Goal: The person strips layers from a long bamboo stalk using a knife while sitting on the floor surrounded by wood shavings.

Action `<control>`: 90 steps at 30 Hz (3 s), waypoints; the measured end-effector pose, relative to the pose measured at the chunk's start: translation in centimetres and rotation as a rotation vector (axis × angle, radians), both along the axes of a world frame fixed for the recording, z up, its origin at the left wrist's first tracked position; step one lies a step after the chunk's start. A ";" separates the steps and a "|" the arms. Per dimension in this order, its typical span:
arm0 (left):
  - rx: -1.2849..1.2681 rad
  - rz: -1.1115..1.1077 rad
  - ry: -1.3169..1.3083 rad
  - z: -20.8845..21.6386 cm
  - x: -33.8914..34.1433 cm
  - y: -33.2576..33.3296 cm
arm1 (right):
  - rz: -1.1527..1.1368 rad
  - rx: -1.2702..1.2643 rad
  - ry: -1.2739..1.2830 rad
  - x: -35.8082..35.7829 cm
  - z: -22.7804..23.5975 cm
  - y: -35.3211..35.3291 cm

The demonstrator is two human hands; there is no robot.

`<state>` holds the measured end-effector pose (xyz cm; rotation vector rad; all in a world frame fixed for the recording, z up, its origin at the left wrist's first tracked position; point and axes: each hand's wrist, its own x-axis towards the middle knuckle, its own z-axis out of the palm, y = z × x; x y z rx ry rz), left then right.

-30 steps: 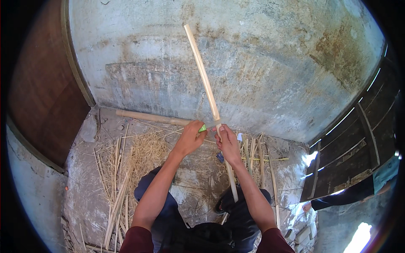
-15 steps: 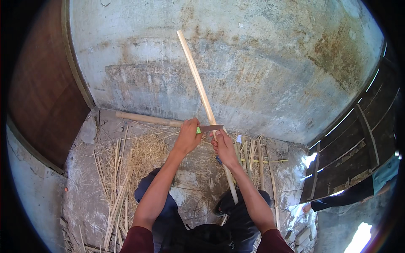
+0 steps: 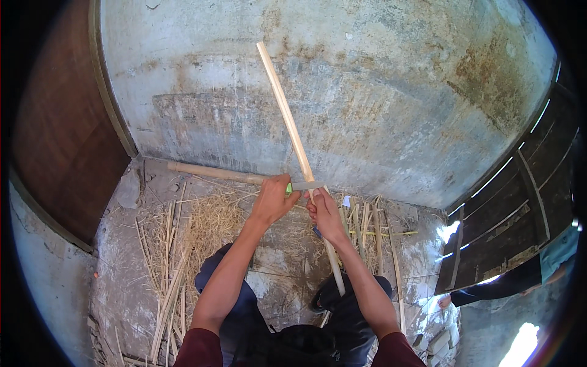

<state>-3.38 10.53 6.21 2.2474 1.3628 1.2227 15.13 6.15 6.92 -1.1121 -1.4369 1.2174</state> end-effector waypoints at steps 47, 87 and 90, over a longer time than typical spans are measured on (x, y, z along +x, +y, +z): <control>-0.191 0.144 0.162 0.8 -3.4 -0.5 | -0.103 0.369 -0.473 -2.8 0.9 -2.8; -0.149 0.211 0.214 -0.6 -2.7 -1.1 | -0.102 0.336 -0.462 -3.4 0.4 -3.2; -0.145 0.222 0.207 -1.2 -2.5 -0.5 | -0.115 0.368 -0.468 -3.3 -0.1 -2.9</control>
